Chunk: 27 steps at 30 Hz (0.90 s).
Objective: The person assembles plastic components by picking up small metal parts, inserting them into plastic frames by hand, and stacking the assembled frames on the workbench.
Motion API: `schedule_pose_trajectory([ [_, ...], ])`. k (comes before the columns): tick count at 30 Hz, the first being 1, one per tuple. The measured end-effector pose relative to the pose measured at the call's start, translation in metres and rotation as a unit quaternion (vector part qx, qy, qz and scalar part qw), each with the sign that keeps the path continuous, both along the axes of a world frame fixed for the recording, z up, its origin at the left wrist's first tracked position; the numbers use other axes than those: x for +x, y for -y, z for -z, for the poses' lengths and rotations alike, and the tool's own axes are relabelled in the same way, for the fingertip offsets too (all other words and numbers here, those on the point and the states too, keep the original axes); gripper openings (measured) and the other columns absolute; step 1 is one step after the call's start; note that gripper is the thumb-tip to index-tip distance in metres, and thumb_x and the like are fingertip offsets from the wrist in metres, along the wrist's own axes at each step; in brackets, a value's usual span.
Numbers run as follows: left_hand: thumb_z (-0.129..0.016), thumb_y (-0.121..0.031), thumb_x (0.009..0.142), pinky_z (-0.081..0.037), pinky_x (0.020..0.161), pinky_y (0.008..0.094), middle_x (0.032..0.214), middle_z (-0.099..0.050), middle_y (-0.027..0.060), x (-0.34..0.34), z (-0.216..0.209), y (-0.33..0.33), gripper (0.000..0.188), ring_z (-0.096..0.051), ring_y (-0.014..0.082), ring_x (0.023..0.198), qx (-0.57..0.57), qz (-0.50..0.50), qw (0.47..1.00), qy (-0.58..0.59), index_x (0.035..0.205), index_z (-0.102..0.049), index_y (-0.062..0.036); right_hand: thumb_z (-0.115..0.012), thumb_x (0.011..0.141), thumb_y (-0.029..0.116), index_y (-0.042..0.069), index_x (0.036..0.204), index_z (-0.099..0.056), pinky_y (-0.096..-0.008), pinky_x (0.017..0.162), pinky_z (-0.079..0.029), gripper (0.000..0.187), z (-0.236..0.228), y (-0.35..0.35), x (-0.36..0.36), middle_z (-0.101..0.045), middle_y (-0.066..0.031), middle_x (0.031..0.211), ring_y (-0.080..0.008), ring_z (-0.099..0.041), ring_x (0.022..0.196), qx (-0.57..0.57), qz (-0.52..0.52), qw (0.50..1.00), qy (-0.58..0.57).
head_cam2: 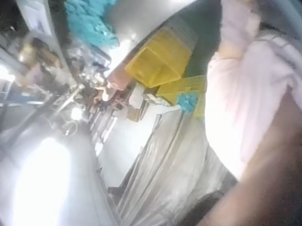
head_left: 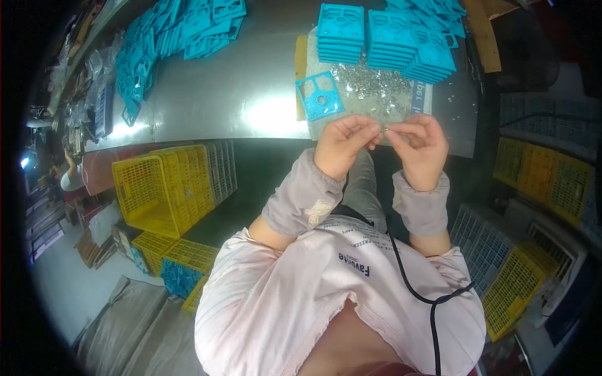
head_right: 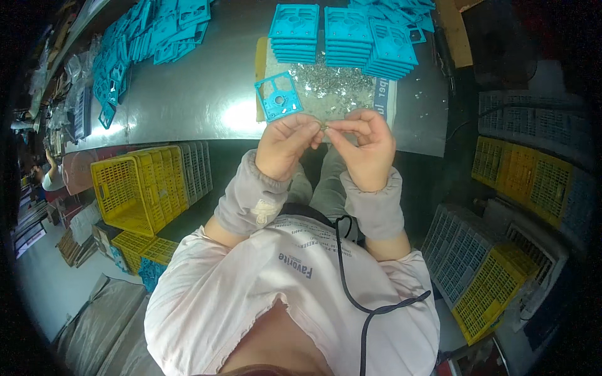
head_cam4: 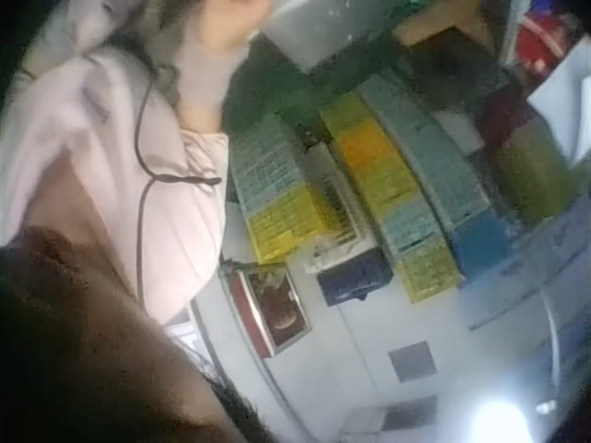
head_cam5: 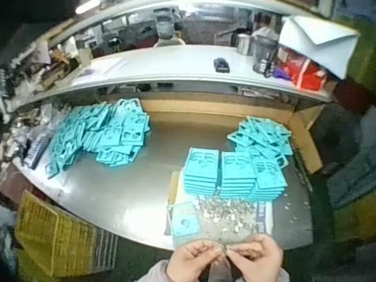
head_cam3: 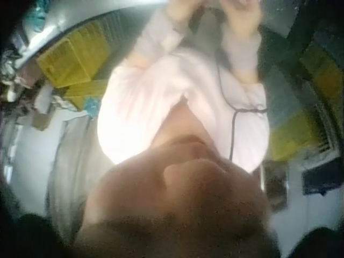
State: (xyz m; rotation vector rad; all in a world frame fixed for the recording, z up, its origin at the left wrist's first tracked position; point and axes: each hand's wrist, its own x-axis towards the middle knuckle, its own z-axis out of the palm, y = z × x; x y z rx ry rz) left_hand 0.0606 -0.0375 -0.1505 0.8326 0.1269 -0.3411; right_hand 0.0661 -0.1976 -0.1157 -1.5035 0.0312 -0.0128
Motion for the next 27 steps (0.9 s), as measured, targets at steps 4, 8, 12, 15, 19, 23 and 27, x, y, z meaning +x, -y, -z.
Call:
schedule_pose_trajectory([
  [4, -0.064, -0.01, 0.095, -0.049, 0.071, 0.0252, 0.089, -0.069, 0.0068, -0.004, -0.017, -0.007, 0.014, -0.062, 0.012, 0.08, 0.013, 0.008, 1.0, 0.025, 0.102, -0.066, 0.0013, -0.071, 0.079, -0.013, -0.005, 0.105, -0.053, -0.026, 0.081, -0.052, 0.032, -0.014, -0.003, -0.001, -0.071, -0.0126, 0.096, -0.0141, -0.066, 0.091, 0.037, -0.021, 0.999, 0.017],
  [8, -0.063, -0.012, 0.096, -0.049, 0.073, 0.0243, 0.092, -0.069, 0.0059, -0.007, -0.034, -0.011, 0.016, -0.062, 0.0106, 0.081, 0.009, 0.016, 0.999, 0.05, 0.104, -0.066, 0.0013, -0.074, 0.078, -0.008, -0.004, 0.103, -0.057, -0.0283, 0.081, -0.052, 0.031, -0.035, -0.012, -0.005, -0.073, -0.0131, 0.093, -0.0152, -0.067, 0.091, 0.016, -0.002, 0.999, 0.043],
  [12, -0.063, -0.009, 0.095, -0.05, 0.077, 0.0249, 0.095, -0.068, 0.005, -0.007, -0.047, -0.02, 0.014, -0.062, 0.0116, 0.085, 0.029, 0.008, 0.998, 0.063, 0.105, -0.065, 0.0008, -0.081, 0.075, 0.005, -0.002, 0.1, -0.063, -0.0302, 0.08, -0.053, 0.031, -0.06, -0.011, 0.002, -0.075, -0.0105, 0.089, -0.0178, -0.071, 0.086, -0.242, -0.04, 0.939, 0.241],
  [15, -0.065, -0.01, 0.095, -0.05, 0.079, 0.0243, 0.094, -0.069, 0.0039, -0.004, -0.026, -0.02, 0.017, -0.063, 0.0092, 0.088, 0.076, -0.046, 0.988, 0.123, 0.107, -0.066, 0.0011, -0.081, 0.075, 0.004, -0.001, 0.1, -0.063, -0.0302, 0.077, -0.053, 0.032, -0.074, -0.018, 0.007, -0.075, -0.0094, 0.088, -0.0184, -0.071, 0.082, -0.272, -0.062, 0.935, 0.22],
  [19, -0.083, -0.021, 0.072, -0.048, 0.097, 0.0414, 0.119, -0.063, 0.0168, 0.014, 0.072, -0.041, 0.052, -0.061, 0.0317, 0.112, 0.654, -0.182, 0.691, 0.25, 0.115, -0.062, -0.0012, -0.08, 0.074, 0.003, -0.002, 0.106, -0.062, -0.0333, 0.084, -0.051, 0.037, -0.064, -0.01, 0.01, -0.074, -0.0092, 0.085, -0.0185, -0.07, 0.082, -0.296, -0.092, 0.928, 0.204],
  [23, -0.085, -0.025, 0.065, -0.034, 0.112, 0.0453, 0.122, -0.059, 0.017, 0.039, 0.141, -0.041, 0.066, -0.051, 0.0352, 0.124, 0.796, 0.048, 0.578, 0.174, 0.121, -0.058, -0.0038, -0.075, 0.078, -0.003, -0.005, 0.116, -0.053, -0.0283, 0.083, -0.051, 0.044, -0.03, 0.026, 0.018, -0.071, -0.0068, 0.084, -0.0125, -0.065, 0.082, -0.294, -0.13, 0.926, 0.2],
  [27, -0.063, -0.015, 0.079, -0.033, 0.11, 0.0534, 0.132, -0.054, 0.0109, 0.038, 0.173, -0.039, 0.04, -0.049, 0.0278, 0.127, 0.788, -0.014, 0.556, 0.265, 0.119, -0.062, -0.0108, -0.075, 0.078, -0.005, -0.002, 0.113, -0.053, -0.025, 0.076, -0.051, 0.042, -0.017, 0.05, 0.038, -0.07, -0.0068, 0.082, -0.0122, -0.065, 0.078, -0.232, -0.124, 0.942, 0.211],
])
